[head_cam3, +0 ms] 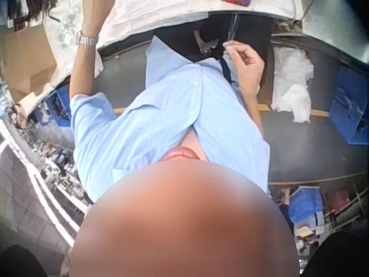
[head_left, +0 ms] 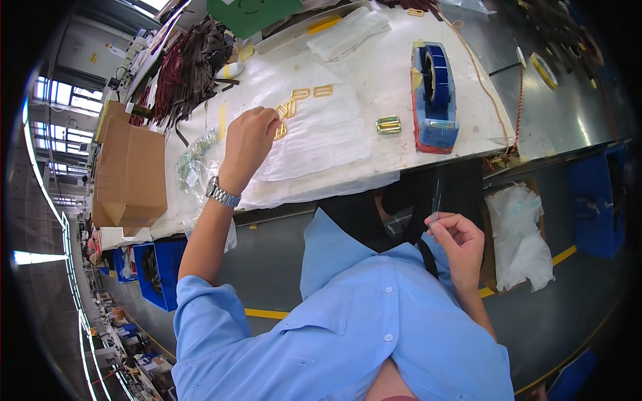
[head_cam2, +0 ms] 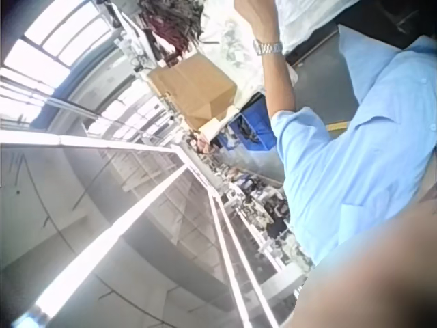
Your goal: The recorder is wrapping individual gold-colored metal buckles with blue adhesive tape at a workbench in a workshop.
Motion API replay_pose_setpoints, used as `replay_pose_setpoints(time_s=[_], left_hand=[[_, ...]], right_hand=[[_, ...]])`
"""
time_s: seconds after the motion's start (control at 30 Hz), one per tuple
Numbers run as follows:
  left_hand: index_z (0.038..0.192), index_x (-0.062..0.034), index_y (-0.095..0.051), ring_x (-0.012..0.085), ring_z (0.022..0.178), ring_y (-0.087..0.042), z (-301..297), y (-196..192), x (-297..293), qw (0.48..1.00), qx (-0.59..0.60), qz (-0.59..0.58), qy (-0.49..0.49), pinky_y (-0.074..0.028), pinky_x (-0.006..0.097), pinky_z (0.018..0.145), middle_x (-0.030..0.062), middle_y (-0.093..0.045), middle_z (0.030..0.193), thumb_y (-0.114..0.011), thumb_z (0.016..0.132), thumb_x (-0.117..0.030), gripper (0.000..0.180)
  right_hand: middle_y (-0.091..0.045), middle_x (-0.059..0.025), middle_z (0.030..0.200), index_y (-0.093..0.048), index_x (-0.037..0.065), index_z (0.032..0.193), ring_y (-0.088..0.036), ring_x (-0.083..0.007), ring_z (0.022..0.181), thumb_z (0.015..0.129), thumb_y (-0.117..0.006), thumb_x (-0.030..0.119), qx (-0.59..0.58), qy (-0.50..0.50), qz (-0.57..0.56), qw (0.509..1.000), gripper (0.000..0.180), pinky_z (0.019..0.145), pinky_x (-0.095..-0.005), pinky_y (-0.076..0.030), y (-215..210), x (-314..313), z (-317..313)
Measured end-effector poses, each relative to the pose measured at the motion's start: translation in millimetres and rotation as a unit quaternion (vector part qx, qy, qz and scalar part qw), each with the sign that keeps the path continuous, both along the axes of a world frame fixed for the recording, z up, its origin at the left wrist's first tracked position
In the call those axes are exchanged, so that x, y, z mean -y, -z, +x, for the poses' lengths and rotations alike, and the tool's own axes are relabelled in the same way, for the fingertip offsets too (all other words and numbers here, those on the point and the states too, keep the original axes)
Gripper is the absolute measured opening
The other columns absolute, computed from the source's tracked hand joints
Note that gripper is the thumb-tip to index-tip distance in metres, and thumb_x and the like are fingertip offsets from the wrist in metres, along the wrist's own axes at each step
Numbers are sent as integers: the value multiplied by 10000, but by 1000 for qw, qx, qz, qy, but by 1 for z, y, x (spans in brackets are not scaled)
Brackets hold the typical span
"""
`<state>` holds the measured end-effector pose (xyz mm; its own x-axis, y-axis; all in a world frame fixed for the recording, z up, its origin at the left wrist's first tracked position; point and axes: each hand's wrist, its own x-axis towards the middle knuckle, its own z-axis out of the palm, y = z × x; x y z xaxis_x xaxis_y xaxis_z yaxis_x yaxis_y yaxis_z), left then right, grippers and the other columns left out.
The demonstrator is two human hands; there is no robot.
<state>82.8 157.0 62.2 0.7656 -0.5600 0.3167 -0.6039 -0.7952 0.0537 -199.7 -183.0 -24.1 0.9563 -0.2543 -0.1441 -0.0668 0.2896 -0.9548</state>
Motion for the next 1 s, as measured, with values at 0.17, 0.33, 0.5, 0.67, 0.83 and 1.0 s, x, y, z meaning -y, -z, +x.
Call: replay_pose_setpoints(time_s=[0.17,0.33,0.5,0.67,0.83,1.0], left_hand=[[963,-19,-751,317,815,-732,4,29,-19,995,-71,-12,-66,-557,411,736,144,-758,908,-779,953,-187,171],[958,-19,-764,330,826,-746,22,41,-12,978,-126,25,-165,-571,431,752,148,-762,863,-802,906,-240,231],[920,-20,-759,345,800,-745,25,43,-31,990,-82,52,-107,-570,447,727,157,-766,840,-793,892,-222,207],[985,-5,-741,165,646,-667,26,24,-41,982,-135,-46,-123,-541,324,623,79,-720,767,-769,913,-100,123],[1051,3,-759,80,802,-663,-48,-7,53,782,-497,-376,16,-536,251,731,17,-732,934,-747,1022,-61,71],[1065,1,-793,156,1227,-667,-134,7,128,612,-668,-414,86,-518,312,1070,136,-684,1392,-801,982,-45,94]], right_hand=[[-819,-173,1072,-742,-36,1044,-767,-148,872,1044,-709,31,-21,-41,39,998,75,767,-265,-585,-6,-3,7],[-825,-187,1023,-737,-46,1066,-783,-163,830,1057,-698,24,-33,-41,62,997,81,717,-266,-602,-9,-3,6],[-814,-179,950,-723,-43,1056,-773,-172,766,1053,-693,23,-37,-32,74,996,73,706,-281,-615,-5,-4,4],[-813,-161,964,-723,-44,1087,-769,-145,801,1069,-694,27,-26,-56,101,993,79,736,-268,-623,-2,-4,8],[-811,-170,978,-708,-46,1093,-766,-146,804,1072,-679,18,-29,-30,97,994,74,740,-272,-625,-2,-2,5],[-810,-186,1017,-684,-45,1091,-769,-157,806,1076,-658,8,-20,-23,91,995,60,734,-279,-624,1,-7,5]])
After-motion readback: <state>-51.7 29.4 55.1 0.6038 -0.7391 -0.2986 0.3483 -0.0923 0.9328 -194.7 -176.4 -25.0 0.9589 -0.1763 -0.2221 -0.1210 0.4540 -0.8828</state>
